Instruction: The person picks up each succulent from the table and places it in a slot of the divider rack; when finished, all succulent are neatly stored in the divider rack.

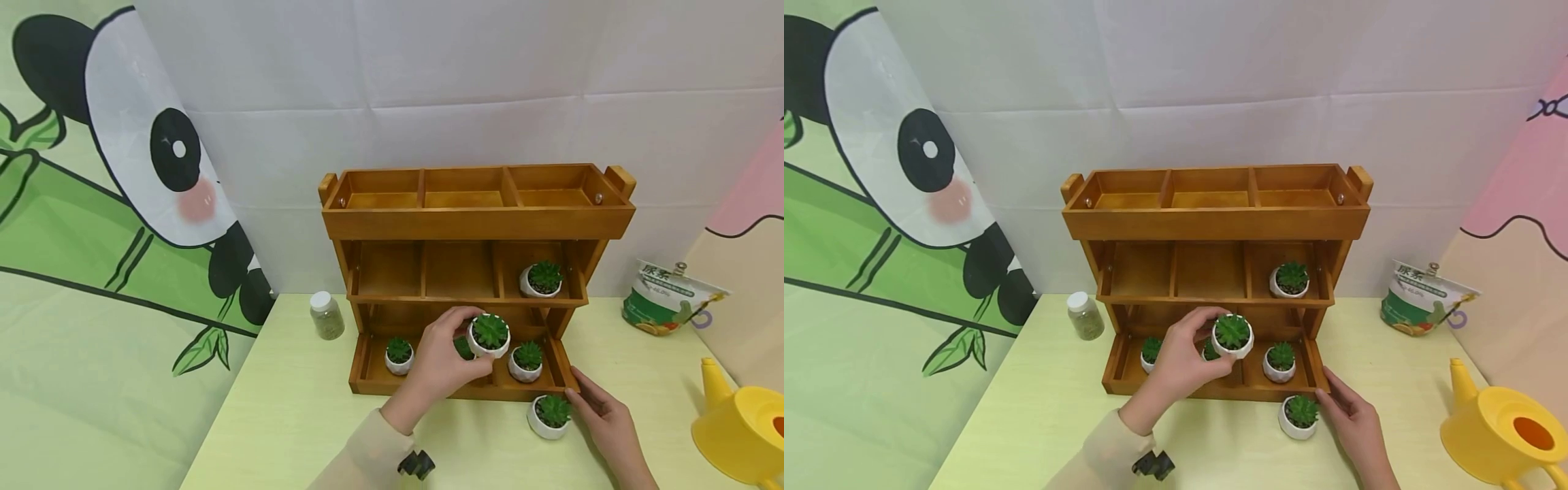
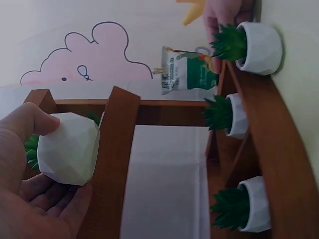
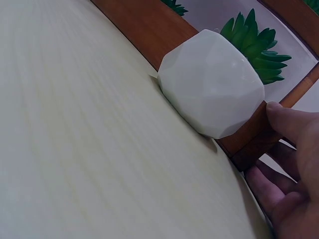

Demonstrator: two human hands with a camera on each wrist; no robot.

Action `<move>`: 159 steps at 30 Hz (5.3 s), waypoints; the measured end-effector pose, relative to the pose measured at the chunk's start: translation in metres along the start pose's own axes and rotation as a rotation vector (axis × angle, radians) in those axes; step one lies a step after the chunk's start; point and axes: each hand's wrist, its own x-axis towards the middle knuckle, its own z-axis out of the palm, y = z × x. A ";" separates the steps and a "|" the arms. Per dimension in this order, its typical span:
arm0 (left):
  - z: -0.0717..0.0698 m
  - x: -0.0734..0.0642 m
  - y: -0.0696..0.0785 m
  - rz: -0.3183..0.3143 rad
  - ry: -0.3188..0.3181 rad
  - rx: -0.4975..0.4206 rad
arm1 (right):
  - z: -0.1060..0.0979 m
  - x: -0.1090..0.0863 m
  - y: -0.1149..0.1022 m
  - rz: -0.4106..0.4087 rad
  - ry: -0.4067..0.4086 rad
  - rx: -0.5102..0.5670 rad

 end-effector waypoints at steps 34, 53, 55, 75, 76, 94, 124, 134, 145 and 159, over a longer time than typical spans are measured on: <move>-0.027 0.095 0.009 -0.112 0.091 0.258 | 0.001 -0.001 -0.003 0.041 -0.016 -0.042; -0.015 0.106 0.002 -0.198 0.117 0.324 | 0.000 -0.001 -0.003 0.039 -0.027 -0.022; -0.015 0.106 0.002 -0.200 0.119 0.325 | 0.000 -0.001 -0.003 0.040 -0.028 -0.021; -0.012 0.097 0.008 -0.155 0.110 0.369 | 0.000 -0.001 -0.003 0.039 -0.028 -0.024; -0.012 0.097 0.008 -0.159 0.110 0.371 | 0.000 -0.001 -0.003 0.039 -0.029 -0.024; -0.016 0.089 0.006 -0.119 0.092 0.315 | 0.000 -0.001 -0.003 0.056 -0.038 -0.030; -0.028 0.022 0.000 0.020 0.158 0.022 | 0.000 0.000 -0.003 0.038 -0.022 -0.037; -0.018 -0.003 -0.010 0.073 0.169 -0.095 | -0.001 0.000 -0.003 0.045 -0.031 -0.020; 0.023 -0.031 -0.036 -0.056 0.051 -0.132 | -0.001 0.000 -0.001 0.011 -0.008 -0.015; 0.082 -0.061 -0.064 -0.194 -0.110 -0.130 | -0.001 0.001 0.000 0.019 -0.011 -0.016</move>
